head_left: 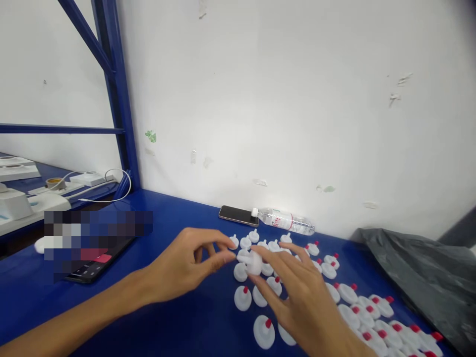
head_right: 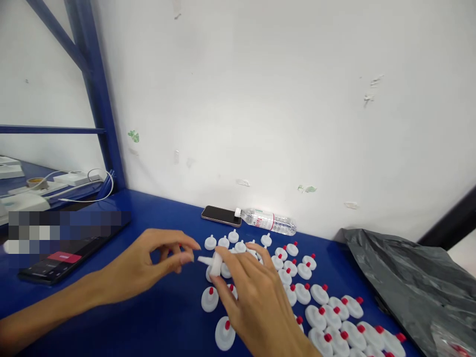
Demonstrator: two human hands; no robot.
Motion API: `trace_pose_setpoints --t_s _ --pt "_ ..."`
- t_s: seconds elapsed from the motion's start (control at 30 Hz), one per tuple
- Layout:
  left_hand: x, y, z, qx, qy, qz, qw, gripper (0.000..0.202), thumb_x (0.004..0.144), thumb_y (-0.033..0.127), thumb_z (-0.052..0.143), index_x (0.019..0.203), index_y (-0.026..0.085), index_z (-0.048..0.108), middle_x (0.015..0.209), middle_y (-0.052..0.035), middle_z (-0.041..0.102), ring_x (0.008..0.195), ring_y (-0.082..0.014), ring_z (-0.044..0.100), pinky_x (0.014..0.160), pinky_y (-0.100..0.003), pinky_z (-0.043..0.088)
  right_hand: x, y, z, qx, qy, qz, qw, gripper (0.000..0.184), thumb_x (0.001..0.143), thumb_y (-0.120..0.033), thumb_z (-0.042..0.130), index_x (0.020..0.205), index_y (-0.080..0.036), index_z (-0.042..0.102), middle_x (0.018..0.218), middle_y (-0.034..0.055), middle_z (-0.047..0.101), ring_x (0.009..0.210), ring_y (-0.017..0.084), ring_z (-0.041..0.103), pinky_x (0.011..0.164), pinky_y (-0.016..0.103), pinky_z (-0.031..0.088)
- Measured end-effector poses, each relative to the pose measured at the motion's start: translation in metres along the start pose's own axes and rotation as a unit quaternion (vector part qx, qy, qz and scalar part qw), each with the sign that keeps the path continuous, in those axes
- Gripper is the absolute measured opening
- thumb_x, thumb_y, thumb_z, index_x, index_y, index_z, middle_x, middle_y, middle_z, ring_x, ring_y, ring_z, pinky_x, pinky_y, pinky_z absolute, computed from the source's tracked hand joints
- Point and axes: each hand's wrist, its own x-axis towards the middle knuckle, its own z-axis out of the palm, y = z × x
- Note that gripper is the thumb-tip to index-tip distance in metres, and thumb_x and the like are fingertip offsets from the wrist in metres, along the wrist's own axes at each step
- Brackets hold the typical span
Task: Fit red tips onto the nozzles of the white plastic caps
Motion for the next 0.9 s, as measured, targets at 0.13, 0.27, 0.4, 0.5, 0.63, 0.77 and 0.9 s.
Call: trace_pose_setpoints --t_s 0.13,0.27,0.4,0.5,0.63,0.77,0.9 --pt "0.010 -0.025 -0.026 0.156 0.011 -0.073 0.985 0.028 0.096 0.038 0.055 0.083 0.024 0.075 0.079 -0.0039 0.075 0.073 -0.0217 0.065 0.064 -0.031 0.039 -0.005 0.021 -0.003 -0.050 0.000 0.034 0.998 0.027 0.105 -0.037 0.055 0.128 -0.022 0.060 0.106 0.0080 0.079 0.098 0.030 0.076 0.100 0.055 0.053" --pt "0.009 -0.042 -0.037 0.205 -0.040 -0.152 0.966 0.021 0.088 0.036 0.064 0.073 0.024 0.072 0.077 -0.0052 0.075 0.071 -0.0248 0.066 0.060 -0.032 0.035 -0.009 0.030 0.002 -0.066 -0.018 0.029 0.997 0.029 0.107 -0.037 0.053 0.129 -0.020 0.058 0.103 0.0091 0.078 0.097 0.032 0.076 0.094 0.059 0.054" --pt "0.007 -0.042 -0.031 0.209 -0.075 -0.195 0.955 0.020 0.081 0.041 0.072 0.072 0.023 0.071 0.080 -0.0057 0.076 0.073 -0.0260 0.069 0.061 -0.032 0.039 -0.009 0.030 0.003 -0.057 -0.031 0.014 0.998 0.028 0.107 -0.033 0.052 0.130 -0.018 0.058 0.105 0.0105 0.078 0.094 0.028 0.076 0.101 0.059 0.051" --pt "0.007 -0.041 -0.026 0.205 -0.085 -0.207 0.953 0.012 0.078 0.034 0.072 0.073 0.023 0.070 0.081 -0.0063 0.076 0.075 -0.0265 0.070 0.062 -0.032 0.041 -0.009 0.029 0.002 -0.042 -0.031 0.013 0.999 0.028 0.106 -0.031 0.056 0.131 -0.018 0.059 0.108 0.0098 0.078 0.094 0.025 0.075 0.109 0.059 0.046" --pt "0.005 -0.045 -0.026 0.191 -0.096 -0.194 0.957 0.009 0.078 0.025 0.065 0.070 0.023 0.067 0.076 -0.0063 0.075 0.072 -0.0260 0.069 0.061 -0.032 0.041 -0.010 0.025 0.002 -0.019 -0.037 0.020 0.999 0.030 0.104 -0.030 0.060 0.132 -0.020 0.059 0.109 0.0074 0.077 0.093 0.023 0.074 0.116 0.061 0.037" --pt "0.002 -0.043 -0.030 0.144 -0.101 -0.178 0.968 0.009 0.076 0.026 0.062 0.068 0.023 0.066 0.072 -0.0032 0.073 0.066 -0.0223 0.066 0.058 -0.031 0.041 -0.010 0.021 0.002 -0.003 -0.052 0.026 0.998 0.029 0.102 -0.026 0.062 0.131 -0.021 0.060 0.112 0.0050 0.076 0.098 0.022 0.073 0.121 0.059 0.030" --pt "0.003 -0.027 -0.026 0.026 -0.135 -0.161 0.977 0.013 0.077 0.027 0.061 0.067 0.022 0.066 0.060 0.0029 0.065 0.053 -0.0142 0.060 0.049 -0.025 0.040 -0.008 0.016 -0.002 -0.011 -0.033 -0.010 0.999 0.026 0.100 -0.025 0.064 0.126 -0.020 0.064 0.110 0.0035 0.076 0.097 0.021 0.072 0.121 0.054 0.028"
